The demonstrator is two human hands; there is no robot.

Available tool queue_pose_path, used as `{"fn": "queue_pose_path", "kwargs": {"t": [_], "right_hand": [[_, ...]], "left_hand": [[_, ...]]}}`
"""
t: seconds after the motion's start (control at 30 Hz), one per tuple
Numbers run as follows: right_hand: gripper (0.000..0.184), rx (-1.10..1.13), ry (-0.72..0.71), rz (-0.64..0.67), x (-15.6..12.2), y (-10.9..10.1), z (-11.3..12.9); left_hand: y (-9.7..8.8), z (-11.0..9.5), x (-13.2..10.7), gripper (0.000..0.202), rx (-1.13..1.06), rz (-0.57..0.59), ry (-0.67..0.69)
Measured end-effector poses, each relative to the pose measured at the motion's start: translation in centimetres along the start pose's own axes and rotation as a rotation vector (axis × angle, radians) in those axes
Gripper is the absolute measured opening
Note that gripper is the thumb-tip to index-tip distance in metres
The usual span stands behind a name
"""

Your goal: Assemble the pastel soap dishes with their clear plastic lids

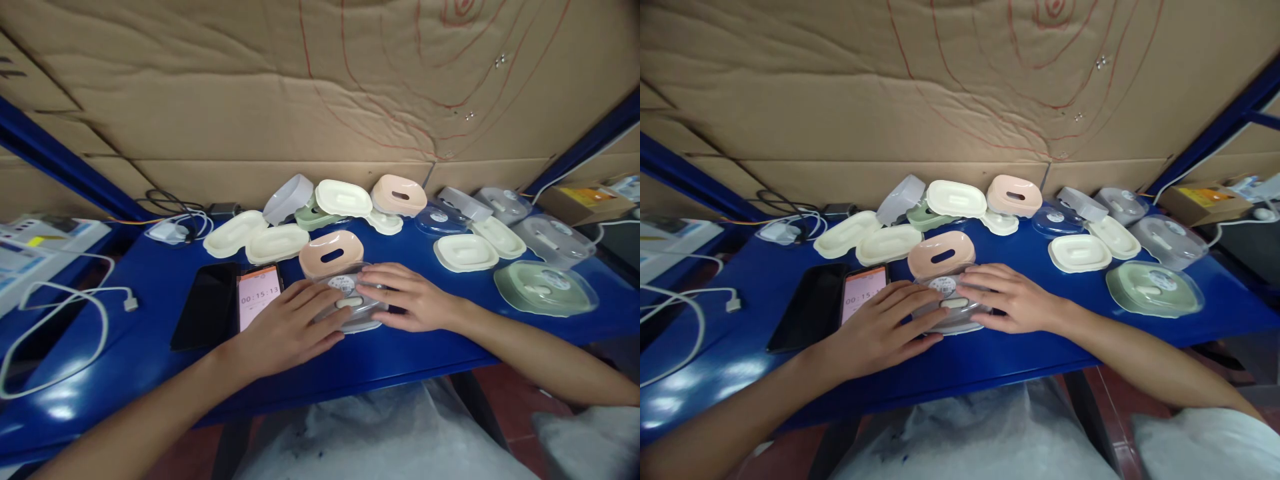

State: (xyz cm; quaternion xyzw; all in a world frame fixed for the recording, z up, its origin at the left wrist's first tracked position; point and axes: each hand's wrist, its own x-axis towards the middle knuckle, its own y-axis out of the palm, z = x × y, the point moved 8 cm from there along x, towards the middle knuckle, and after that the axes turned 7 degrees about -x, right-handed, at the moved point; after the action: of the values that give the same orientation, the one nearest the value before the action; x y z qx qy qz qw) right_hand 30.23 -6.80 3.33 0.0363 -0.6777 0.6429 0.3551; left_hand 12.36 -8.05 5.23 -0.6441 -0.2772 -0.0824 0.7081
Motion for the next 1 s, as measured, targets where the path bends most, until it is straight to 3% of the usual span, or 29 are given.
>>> {"fn": "queue_pose_path", "kwargs": {"t": [0.17,0.47,1.0], "right_hand": [[0.074,-0.064,-0.009,0.072,0.2,0.0,0.3],[0.058,-0.153,-0.024,0.139,0.3,0.5,0.8],[0.063,-0.010,0.036,0.187,-0.2,1.7,0.3]], "left_hand": [[0.1,-0.1,-0.3,0.021,-0.019,-0.007,0.006],[0.2,-0.3,-0.4,0.018,-0.021,-0.005,0.029],[0.2,-1.3,-0.5,0.023,0.043,-0.012,0.051]]}}
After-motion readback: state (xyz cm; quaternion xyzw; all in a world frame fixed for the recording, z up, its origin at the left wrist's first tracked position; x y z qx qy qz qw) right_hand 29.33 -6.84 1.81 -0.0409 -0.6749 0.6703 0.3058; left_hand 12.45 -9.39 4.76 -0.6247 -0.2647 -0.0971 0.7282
